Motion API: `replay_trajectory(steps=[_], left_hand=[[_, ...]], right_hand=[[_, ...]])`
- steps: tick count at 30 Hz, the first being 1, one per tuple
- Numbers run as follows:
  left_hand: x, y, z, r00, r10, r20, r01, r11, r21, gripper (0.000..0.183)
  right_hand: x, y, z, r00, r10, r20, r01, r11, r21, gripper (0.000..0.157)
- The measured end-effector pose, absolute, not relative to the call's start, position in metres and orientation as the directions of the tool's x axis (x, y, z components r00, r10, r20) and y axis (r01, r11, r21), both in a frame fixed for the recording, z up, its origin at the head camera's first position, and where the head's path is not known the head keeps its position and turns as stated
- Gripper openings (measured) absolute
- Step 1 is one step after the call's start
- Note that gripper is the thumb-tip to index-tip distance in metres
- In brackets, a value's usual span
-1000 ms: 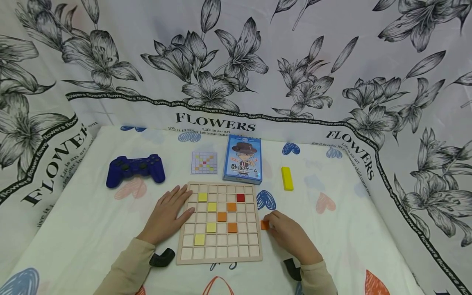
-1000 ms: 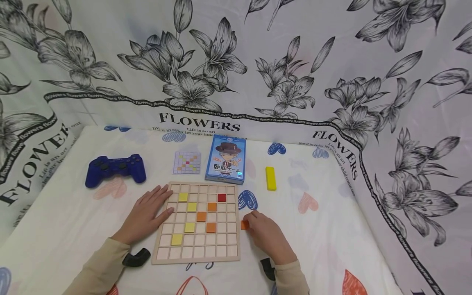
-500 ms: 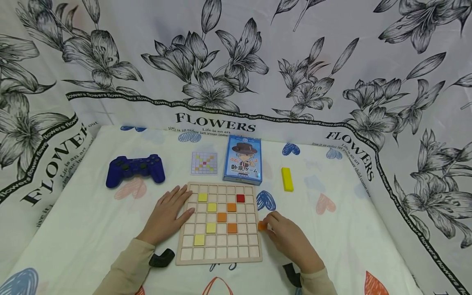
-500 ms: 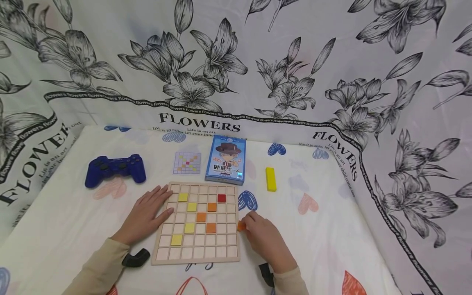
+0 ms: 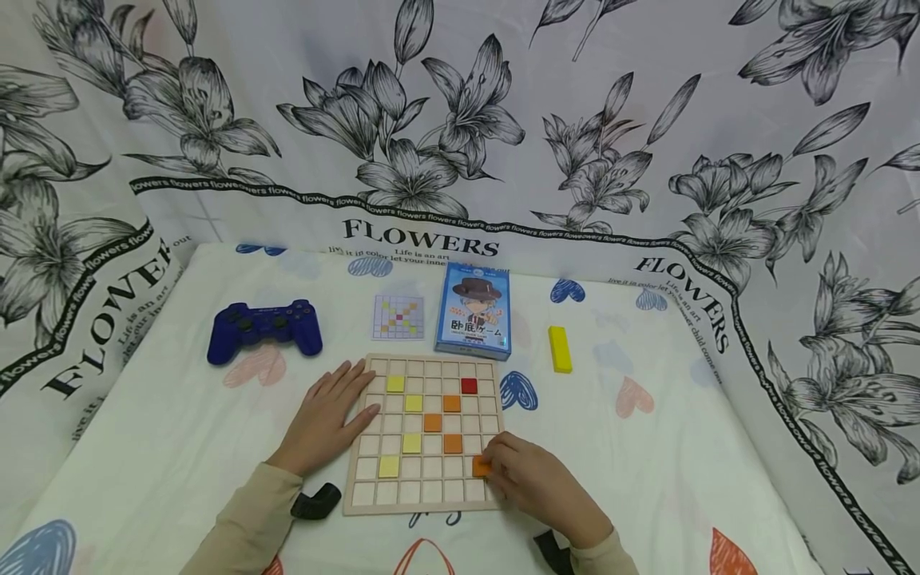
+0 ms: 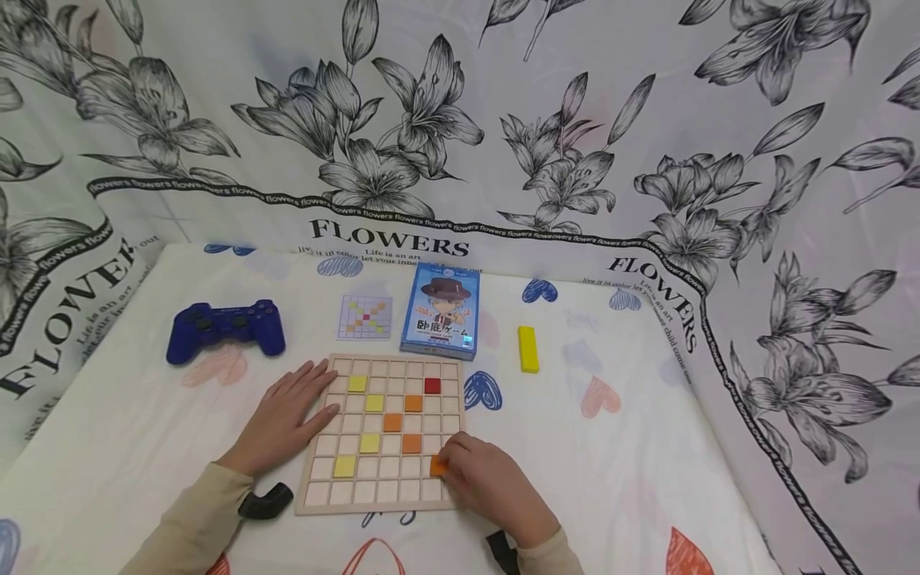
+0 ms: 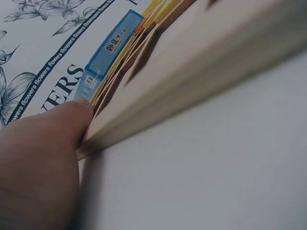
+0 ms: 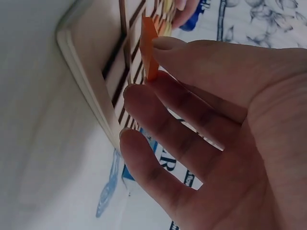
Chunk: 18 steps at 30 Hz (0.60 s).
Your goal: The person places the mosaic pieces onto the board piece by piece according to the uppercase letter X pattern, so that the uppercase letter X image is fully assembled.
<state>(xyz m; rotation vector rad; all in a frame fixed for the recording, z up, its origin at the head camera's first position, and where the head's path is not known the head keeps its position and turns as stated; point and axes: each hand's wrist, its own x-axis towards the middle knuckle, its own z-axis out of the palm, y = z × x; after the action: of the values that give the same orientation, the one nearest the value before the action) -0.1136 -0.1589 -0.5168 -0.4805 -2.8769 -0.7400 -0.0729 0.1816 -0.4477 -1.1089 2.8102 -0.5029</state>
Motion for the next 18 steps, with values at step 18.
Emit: replay_trajectory(steps=[18], left_hand=[[-0.113,-0.159,-0.517,-0.943,0.267,0.200,0.330,0.827,0.454,0.063]], right_hand=[[-0.072,0.170,-0.461,-0.698,-0.706,0.117,-0.712,0.668,-0.216,0.021]])
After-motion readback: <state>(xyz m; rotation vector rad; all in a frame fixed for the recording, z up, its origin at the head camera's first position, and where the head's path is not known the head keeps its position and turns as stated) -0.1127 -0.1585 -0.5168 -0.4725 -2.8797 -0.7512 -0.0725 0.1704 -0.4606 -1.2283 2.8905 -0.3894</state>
